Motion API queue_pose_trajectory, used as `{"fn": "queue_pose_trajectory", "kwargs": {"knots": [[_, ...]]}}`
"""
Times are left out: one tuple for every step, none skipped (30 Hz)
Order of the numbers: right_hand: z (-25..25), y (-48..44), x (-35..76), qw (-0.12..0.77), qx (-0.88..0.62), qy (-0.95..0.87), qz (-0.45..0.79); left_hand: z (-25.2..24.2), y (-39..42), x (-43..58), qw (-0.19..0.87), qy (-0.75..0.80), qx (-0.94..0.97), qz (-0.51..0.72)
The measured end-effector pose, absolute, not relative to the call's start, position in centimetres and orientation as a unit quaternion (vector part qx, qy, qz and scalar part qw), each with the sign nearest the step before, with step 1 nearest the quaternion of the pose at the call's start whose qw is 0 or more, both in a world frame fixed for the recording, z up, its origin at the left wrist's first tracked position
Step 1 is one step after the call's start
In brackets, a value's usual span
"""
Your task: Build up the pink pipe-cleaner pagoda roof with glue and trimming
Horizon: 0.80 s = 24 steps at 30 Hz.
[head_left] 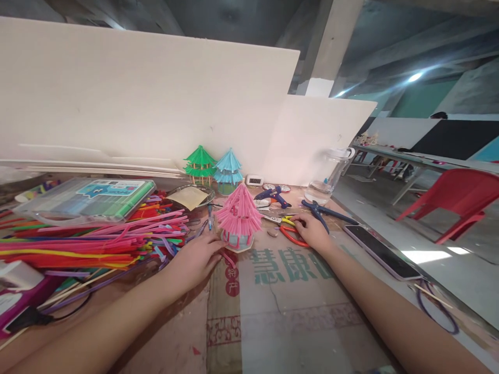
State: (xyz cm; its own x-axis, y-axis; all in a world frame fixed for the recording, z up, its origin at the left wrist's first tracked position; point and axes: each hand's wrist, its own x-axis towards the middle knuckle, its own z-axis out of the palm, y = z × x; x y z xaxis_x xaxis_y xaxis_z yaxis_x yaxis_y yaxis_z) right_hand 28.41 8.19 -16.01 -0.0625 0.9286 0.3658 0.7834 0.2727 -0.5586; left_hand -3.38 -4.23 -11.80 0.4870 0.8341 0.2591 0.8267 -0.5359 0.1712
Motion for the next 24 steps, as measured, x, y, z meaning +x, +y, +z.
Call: {"fn": "queue_pose_trajectory", "kwargs": {"knots": [[-15.9, 8.2, 28.4, 0.343, -0.592, -0.722, 0.105, -11.8, -4.2, -3.4, 0.011, 0.477, 0.864, 0.160], [-15.8, 8.2, 28.4, 0.345, -0.589, -0.723, 0.103, -11.7, -4.1, -3.4, 0.011, 0.473, 0.865, 0.164], [-15.6, 8.2, 28.4, 0.347, -0.586, -0.725, 0.101, -11.6, -4.1, -3.5, 0.009, 0.473, 0.866, 0.163], [-15.6, 8.1, 28.3, 0.348, -0.584, -0.726, 0.101, -11.3, -4.1, -3.6, 0.005, 0.475, 0.865, 0.160], [-15.5, 8.1, 28.3, 0.349, -0.584, -0.726, 0.102, -11.0, -4.1, -3.8, -0.003, 0.482, 0.862, 0.156], [-15.5, 8.1, 28.2, 0.350, -0.585, -0.724, 0.105, -10.5, -4.1, -4.0, -0.015, 0.490, 0.859, 0.147], [-15.5, 8.0, 28.2, 0.351, -0.587, -0.721, 0.107, -10.1, -4.2, -4.2, -0.030, 0.502, 0.851, 0.150], [-15.6, 8.0, 28.1, 0.353, -0.591, -0.717, 0.109, -9.5, -4.3, -4.4, -0.042, 0.513, 0.842, 0.161], [-15.7, 8.0, 28.1, 0.357, -0.596, -0.711, 0.109, -9.0, -4.4, -4.6, -0.046, 0.524, 0.832, 0.177], [-15.7, 8.0, 28.2, 0.362, -0.601, -0.705, 0.107, -8.5, -4.5, -4.8, -0.048, 0.534, 0.822, 0.192], [-15.7, 8.0, 28.3, 0.370, -0.606, -0.697, 0.101, -8.1, -4.7, -5.0, -0.049, 0.540, 0.815, 0.205], [-15.7, 8.0, 28.5, 0.378, -0.612, -0.688, 0.093, -7.6, -4.8, -5.2, -0.048, 0.546, 0.809, 0.214], [-15.6, 8.0, 28.8, 0.387, -0.618, -0.679, 0.084, -7.2, -4.8, -5.3, -0.049, 0.553, 0.802, 0.222], [-15.5, 8.1, 29.0, 0.396, -0.625, -0.669, 0.074, -6.8, -4.8, -5.6, -0.054, 0.562, 0.793, 0.228], [-15.4, 8.1, 29.3, 0.402, -0.630, -0.661, 0.066, -6.5, -4.7, -5.9, -0.062, 0.576, 0.781, 0.233], [-15.4, 8.1, 29.5, 0.407, -0.635, -0.653, 0.061, -6.1, -4.7, -6.4, -0.073, 0.593, 0.765, 0.238], [-15.3, 8.1, 29.7, 0.409, -0.640, -0.648, 0.060, -5.7, -4.5, -7.0, -0.089, 0.616, 0.744, 0.244], [-15.3, 8.1, 29.8, 0.409, -0.644, -0.644, 0.061, -5.4, -4.4, -7.7, -0.102, 0.636, 0.726, 0.239], [-15.3, 8.1, 29.9, 0.408, -0.647, -0.642, 0.064, -5.1, -4.3, -8.4, -0.102, 0.651, 0.719, 0.221], [-15.4, 8.0, 29.8, 0.405, -0.649, -0.640, 0.068, -4.8, -4.2, -9.1, -0.100, 0.659, 0.717, 0.205], [-15.4, 8.0, 29.8, 0.402, -0.651, -0.640, 0.071, -4.6, -4.2, -9.9, -0.096, 0.665, 0.716, 0.188], [-15.4, 7.9, 29.7, 0.399, -0.652, -0.640, 0.073, -4.4, -4.2, -10.5, -0.087, 0.668, 0.719, 0.169], [-15.5, 7.9, 29.6, 0.395, -0.653, -0.641, 0.076, -4.3, -4.2, -11.0, -0.078, 0.672, 0.720, 0.154], [-15.5, 7.9, 29.5, 0.391, -0.654, -0.642, 0.078, -4.2, -4.2, -11.3, -0.073, 0.672, 0.724, 0.139]]}}
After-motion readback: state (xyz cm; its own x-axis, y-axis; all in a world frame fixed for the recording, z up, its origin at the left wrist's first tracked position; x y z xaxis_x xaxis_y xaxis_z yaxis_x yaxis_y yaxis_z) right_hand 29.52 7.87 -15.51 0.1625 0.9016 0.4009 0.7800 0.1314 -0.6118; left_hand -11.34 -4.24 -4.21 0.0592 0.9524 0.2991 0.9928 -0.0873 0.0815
